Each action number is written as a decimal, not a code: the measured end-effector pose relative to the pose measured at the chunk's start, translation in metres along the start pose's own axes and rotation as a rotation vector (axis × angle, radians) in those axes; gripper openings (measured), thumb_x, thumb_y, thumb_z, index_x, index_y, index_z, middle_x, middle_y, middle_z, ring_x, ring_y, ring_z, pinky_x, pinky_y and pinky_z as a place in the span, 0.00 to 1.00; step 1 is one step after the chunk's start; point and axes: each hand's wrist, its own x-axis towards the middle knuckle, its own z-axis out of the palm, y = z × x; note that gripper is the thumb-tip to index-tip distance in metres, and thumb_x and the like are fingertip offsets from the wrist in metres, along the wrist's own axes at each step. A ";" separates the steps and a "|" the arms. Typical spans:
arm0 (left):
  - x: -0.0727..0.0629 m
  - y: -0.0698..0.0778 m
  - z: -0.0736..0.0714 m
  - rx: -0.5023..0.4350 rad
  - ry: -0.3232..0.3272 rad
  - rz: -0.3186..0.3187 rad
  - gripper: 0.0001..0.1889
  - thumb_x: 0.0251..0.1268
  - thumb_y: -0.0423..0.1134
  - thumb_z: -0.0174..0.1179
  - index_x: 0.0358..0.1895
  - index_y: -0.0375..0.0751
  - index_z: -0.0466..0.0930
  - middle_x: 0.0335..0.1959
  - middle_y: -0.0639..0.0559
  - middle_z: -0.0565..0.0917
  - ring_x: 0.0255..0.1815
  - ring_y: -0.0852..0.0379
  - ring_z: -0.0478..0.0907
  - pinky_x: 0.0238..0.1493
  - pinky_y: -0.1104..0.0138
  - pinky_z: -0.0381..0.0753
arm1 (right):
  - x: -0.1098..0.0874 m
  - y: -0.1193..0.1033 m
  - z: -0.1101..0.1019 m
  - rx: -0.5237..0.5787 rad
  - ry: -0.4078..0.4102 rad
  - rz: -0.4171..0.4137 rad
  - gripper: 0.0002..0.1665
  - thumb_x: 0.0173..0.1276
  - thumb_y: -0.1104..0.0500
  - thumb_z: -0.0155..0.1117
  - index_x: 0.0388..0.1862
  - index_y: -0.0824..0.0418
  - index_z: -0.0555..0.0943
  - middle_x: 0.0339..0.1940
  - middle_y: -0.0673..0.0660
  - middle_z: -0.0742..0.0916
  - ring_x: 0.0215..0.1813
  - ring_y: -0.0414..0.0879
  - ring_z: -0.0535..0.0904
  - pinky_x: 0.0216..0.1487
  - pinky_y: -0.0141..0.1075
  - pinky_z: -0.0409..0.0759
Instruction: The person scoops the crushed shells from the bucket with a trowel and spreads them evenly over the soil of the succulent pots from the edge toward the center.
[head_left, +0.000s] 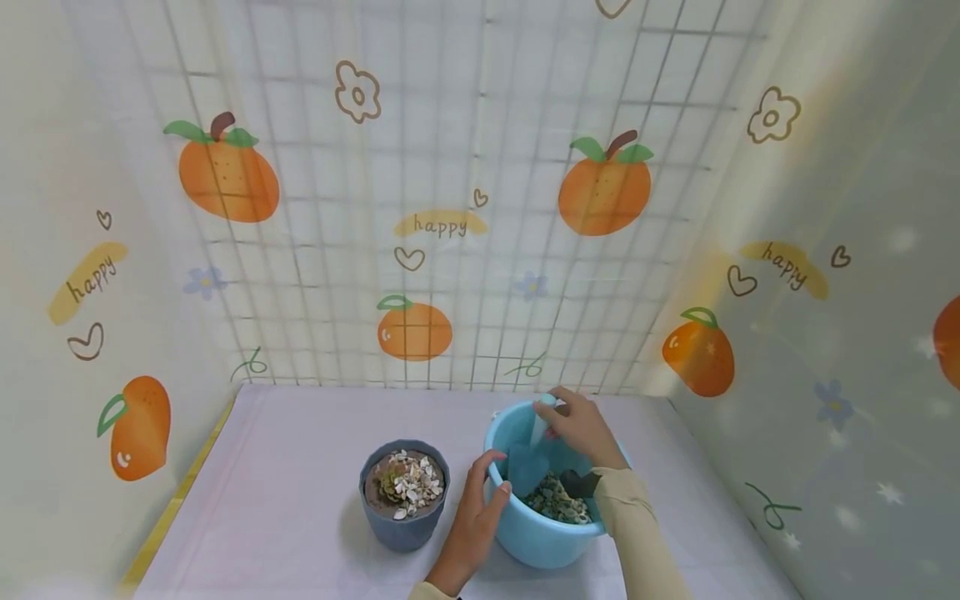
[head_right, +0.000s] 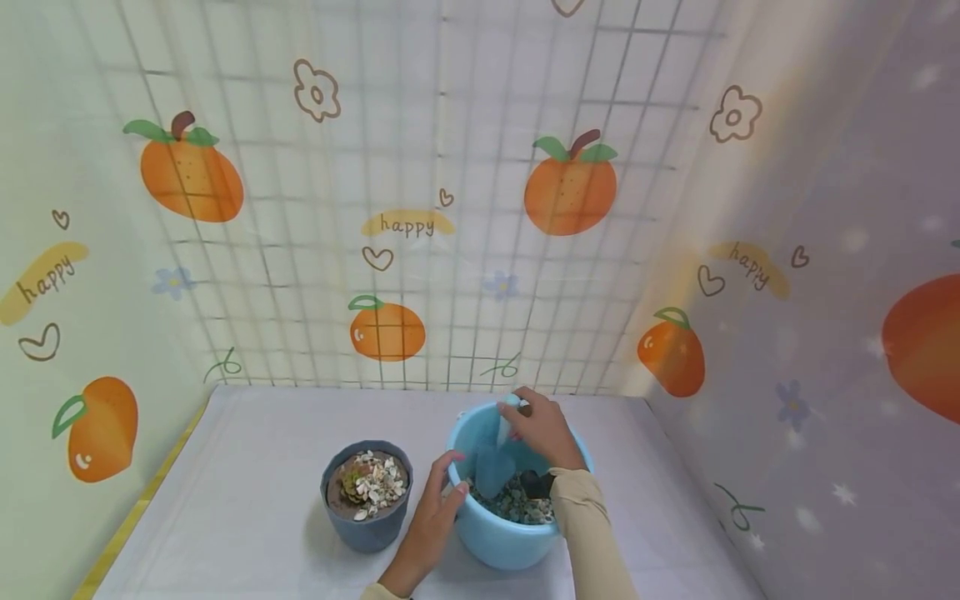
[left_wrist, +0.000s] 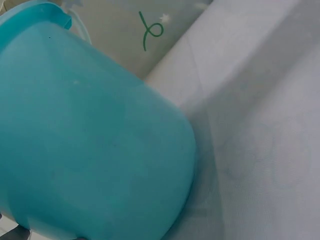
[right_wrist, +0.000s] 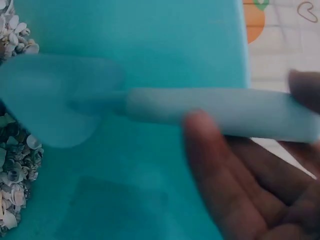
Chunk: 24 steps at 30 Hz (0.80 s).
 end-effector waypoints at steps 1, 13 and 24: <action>0.000 0.000 0.000 -0.005 0.001 -0.002 0.28 0.84 0.56 0.49 0.78 0.49 0.63 0.78 0.47 0.63 0.82 0.39 0.52 0.73 0.34 0.56 | -0.001 -0.001 0.000 -0.006 -0.034 -0.004 0.16 0.79 0.51 0.65 0.54 0.61 0.82 0.34 0.60 0.90 0.32 0.54 0.88 0.42 0.51 0.85; 0.000 -0.001 0.000 -0.020 -0.005 -0.025 0.27 0.84 0.56 0.48 0.77 0.49 0.63 0.78 0.45 0.62 0.82 0.38 0.50 0.74 0.33 0.54 | -0.004 -0.002 0.000 0.078 -0.183 -0.006 0.11 0.81 0.58 0.62 0.50 0.65 0.79 0.42 0.66 0.89 0.38 0.61 0.89 0.45 0.58 0.86; 0.000 0.000 0.002 -0.031 0.007 -0.020 0.25 0.84 0.53 0.49 0.75 0.50 0.64 0.77 0.44 0.62 0.82 0.40 0.52 0.74 0.34 0.54 | -0.003 0.002 0.001 0.007 -0.171 0.024 0.11 0.81 0.56 0.62 0.43 0.64 0.79 0.35 0.63 0.87 0.35 0.57 0.90 0.43 0.57 0.87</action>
